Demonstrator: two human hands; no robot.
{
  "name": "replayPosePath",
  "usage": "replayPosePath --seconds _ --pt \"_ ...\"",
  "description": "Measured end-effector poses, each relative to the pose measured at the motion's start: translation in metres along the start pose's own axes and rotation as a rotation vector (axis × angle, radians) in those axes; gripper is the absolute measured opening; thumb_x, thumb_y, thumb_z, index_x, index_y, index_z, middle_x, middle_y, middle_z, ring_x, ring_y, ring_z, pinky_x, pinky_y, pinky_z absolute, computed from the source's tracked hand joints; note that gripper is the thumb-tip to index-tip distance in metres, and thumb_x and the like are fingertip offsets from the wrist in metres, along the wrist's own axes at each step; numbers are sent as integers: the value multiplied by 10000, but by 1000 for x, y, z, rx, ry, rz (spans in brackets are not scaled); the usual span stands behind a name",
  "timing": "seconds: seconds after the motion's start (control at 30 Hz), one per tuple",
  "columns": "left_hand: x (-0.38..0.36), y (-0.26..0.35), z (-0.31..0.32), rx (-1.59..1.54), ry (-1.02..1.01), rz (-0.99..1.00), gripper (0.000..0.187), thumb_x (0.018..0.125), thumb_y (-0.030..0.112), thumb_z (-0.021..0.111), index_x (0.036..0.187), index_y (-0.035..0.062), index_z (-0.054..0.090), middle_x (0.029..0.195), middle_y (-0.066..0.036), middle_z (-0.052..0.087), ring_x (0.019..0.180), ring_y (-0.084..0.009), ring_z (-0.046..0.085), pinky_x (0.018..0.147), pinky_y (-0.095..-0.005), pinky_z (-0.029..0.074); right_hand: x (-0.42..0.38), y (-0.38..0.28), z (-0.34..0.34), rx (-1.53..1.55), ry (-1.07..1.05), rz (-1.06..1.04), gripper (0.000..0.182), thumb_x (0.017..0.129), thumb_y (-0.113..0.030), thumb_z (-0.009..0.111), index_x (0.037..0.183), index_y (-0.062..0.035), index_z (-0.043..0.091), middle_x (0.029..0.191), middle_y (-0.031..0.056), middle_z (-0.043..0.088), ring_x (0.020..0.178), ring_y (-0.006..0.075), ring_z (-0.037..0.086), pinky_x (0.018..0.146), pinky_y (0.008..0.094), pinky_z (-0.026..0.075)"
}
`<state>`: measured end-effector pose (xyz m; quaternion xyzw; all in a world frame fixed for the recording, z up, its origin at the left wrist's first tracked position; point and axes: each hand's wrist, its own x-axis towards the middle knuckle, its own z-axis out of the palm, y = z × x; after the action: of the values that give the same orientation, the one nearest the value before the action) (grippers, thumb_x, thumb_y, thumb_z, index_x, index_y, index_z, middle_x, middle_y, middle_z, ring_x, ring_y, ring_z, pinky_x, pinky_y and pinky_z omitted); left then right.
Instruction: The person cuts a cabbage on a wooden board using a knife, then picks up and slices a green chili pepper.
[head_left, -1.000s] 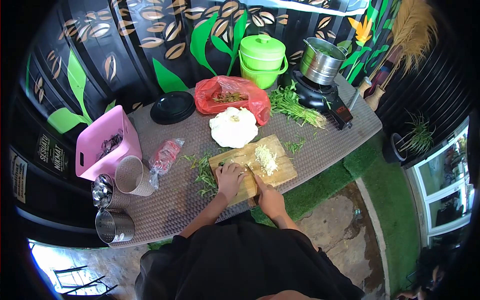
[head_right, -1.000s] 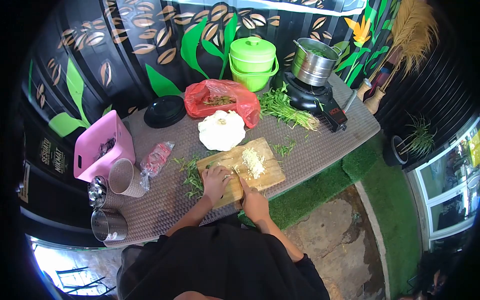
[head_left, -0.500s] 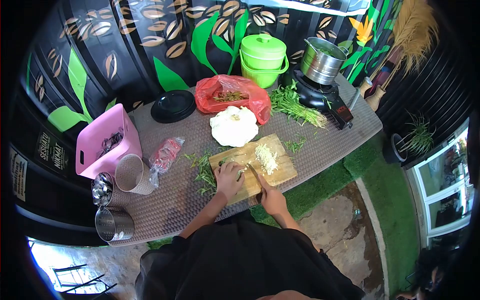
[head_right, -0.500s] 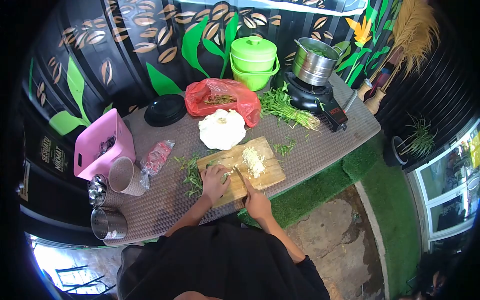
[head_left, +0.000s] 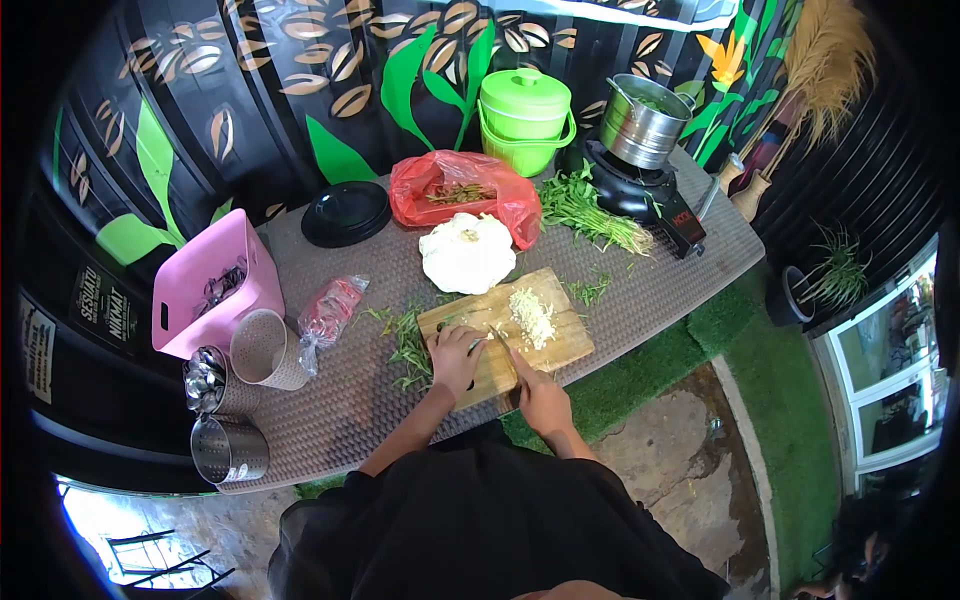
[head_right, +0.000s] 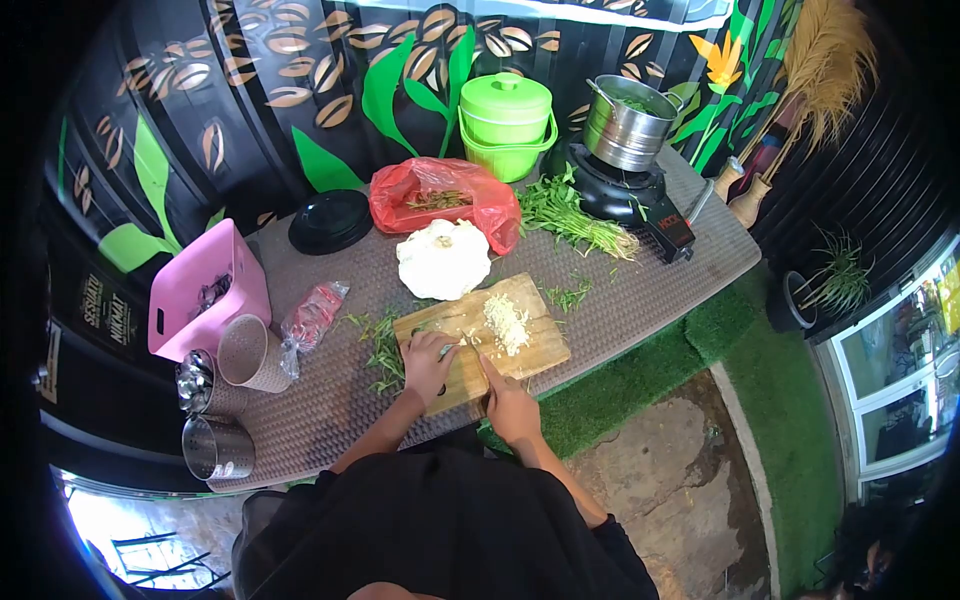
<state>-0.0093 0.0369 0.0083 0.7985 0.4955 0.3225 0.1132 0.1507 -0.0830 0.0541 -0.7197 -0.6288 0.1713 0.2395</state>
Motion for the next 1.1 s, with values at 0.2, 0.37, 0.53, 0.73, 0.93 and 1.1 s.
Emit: replayPosePath --seconds 0.2,0.37,0.53,0.73,0.93,1.1 --pt "1 -1 3 6 23 10 91 869 232 729 920 160 746 982 24 685 1057 -208 574 949 -422 352 1 -5 -1 -35 -62 14 645 927 -113 535 1518 -327 390 918 206 647 803 408 676 708 510 552" --pt "2 -1 3 -23 65 44 81 858 212 739 908 148 740 969 24 672 1033 -213 573 922 -423 361 4 -8 -4 -33 -80 10 657 908 -106 542 1517 -306 395 928 220 650 807 412 679 714 511 554" --pt "2 -1 3 -23 60 45 75 855 201 741 901 141 734 963 19 658 1025 -217 570 909 -425 364 8 -9 1 -41 -125 50 627 934 -105 534 1518 -283 389 933 267 666 808 455 660 714 536 527" --pt "2 -2 2 -7 78 61 90 845 210 747 906 145 734 955 17 651 1021 -213 569 898 -420 366 9 7 6 99 -55 13 629 928 -81 547 1512 -272 414 914 261 657 808 454 643 720 527 508" --pt "2 -2 2 -17 76 62 87 840 216 749 893 149 733 955 23 648 1008 -211 569 893 -414 366 4 -3 2 58 0 9 627 931 -86 548 1511 -286 418 941 235 659 842 428 650 729 514 518" --pt "2 -2 2 0 75 66 82 844 215 744 894 150 734 949 25 648 997 -212 569 891 -408 370 7 -7 2 -18 -72 -12 619 947 -137 531 1521 -316 388 908 223 651 800 422 674 712 524 543"
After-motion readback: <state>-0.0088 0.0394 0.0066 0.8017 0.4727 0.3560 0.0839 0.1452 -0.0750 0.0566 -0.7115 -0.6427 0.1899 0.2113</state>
